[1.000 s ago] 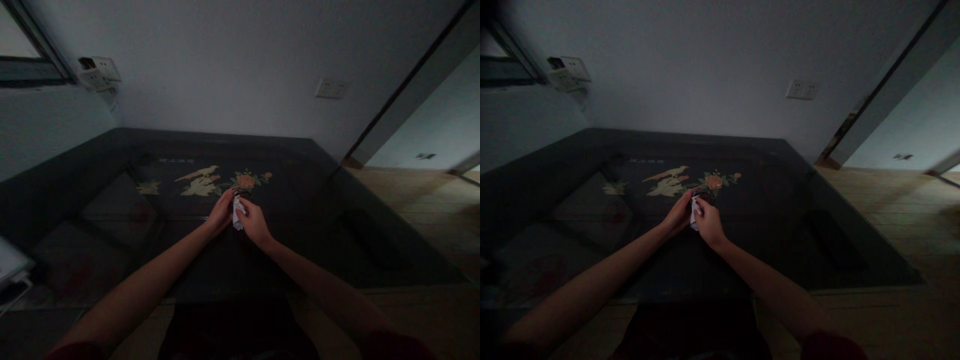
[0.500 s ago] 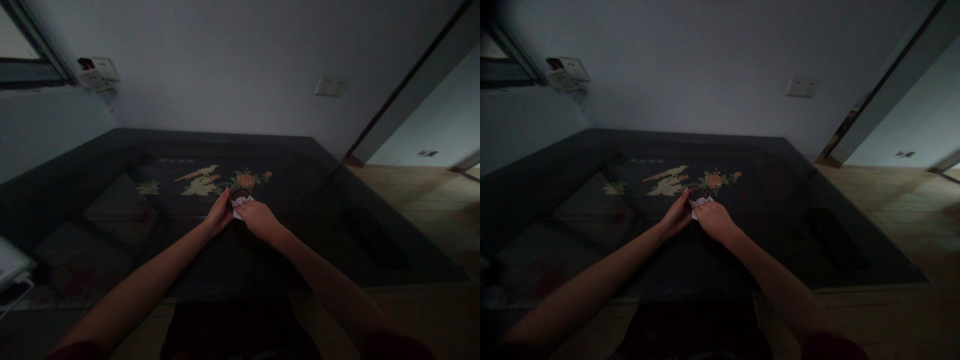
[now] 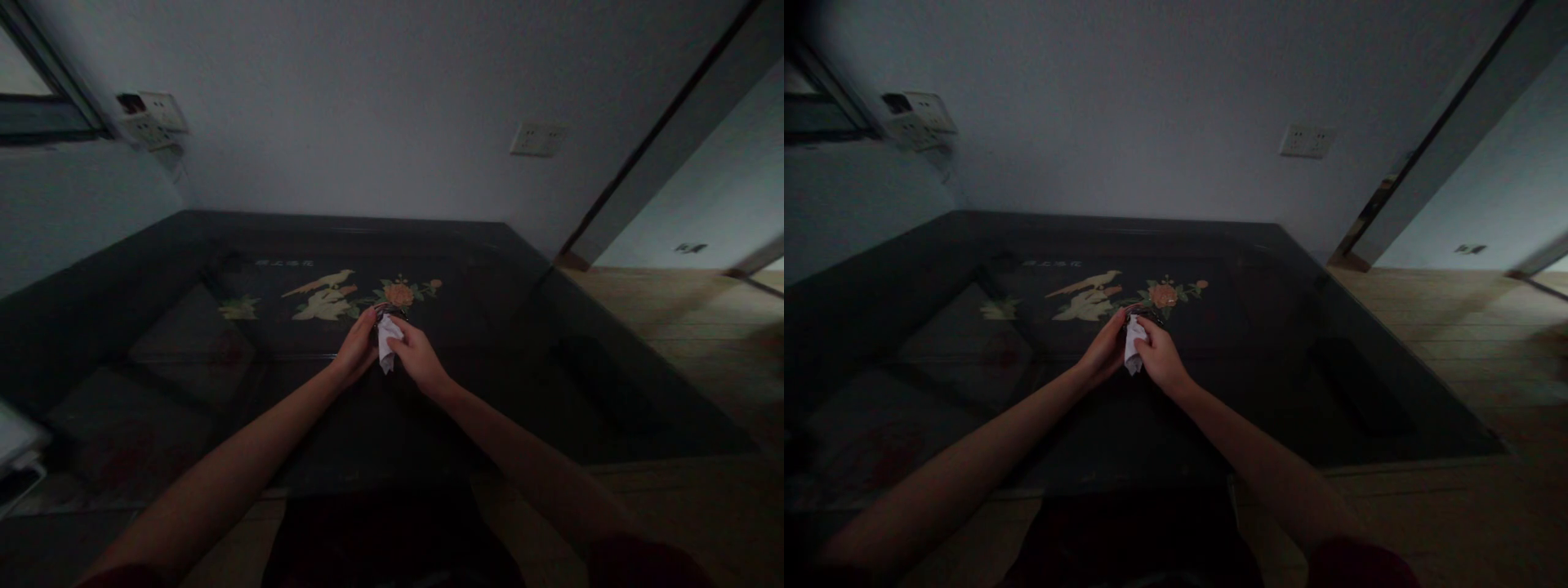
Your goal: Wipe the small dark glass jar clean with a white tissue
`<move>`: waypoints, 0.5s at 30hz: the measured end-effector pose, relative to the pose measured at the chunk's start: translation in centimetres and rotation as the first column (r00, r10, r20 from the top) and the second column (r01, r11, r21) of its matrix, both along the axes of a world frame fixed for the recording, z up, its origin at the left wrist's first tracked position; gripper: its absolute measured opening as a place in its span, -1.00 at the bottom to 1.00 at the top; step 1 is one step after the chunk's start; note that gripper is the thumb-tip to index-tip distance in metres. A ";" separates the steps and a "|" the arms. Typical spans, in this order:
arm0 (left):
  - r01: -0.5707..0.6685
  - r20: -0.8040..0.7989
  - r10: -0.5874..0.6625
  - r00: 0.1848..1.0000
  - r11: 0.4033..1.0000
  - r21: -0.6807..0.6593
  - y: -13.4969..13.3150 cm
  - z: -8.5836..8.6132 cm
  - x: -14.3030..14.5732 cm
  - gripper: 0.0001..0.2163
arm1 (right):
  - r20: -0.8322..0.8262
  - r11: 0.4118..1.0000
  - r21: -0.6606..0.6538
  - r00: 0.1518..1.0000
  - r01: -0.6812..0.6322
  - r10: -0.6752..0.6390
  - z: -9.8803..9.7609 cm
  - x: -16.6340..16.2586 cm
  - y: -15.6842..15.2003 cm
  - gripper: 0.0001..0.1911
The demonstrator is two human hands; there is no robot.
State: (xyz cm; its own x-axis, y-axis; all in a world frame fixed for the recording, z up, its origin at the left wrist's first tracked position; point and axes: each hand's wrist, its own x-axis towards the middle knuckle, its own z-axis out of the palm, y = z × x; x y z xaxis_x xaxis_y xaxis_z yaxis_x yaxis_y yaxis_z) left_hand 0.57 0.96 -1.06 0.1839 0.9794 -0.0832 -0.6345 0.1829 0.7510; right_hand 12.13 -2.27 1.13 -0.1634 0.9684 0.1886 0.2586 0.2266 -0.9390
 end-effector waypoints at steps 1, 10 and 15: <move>-0.004 -0.008 0.004 1.000 1.000 0.001 0.0 0.0 0.0 -0.79 | -0.019 1.000 -0.002 1.000 0.003 -0.003 0.0 0.0 0.0 -0.48; 0.074 -0.052 -0.077 0.996 0.996 -0.049 -0.4 0.7 -0.4 -0.72 | 0.753 0.962 0.120 0.654 -0.245 0.073 3.0 1.2 -1.2 -0.62; 0.101 -0.002 -0.101 0.995 0.991 -0.089 -0.4 1.1 -0.3 -0.71 | 0.939 0.922 0.130 0.343 -0.364 0.003 4.4 0.8 -1.8 -0.66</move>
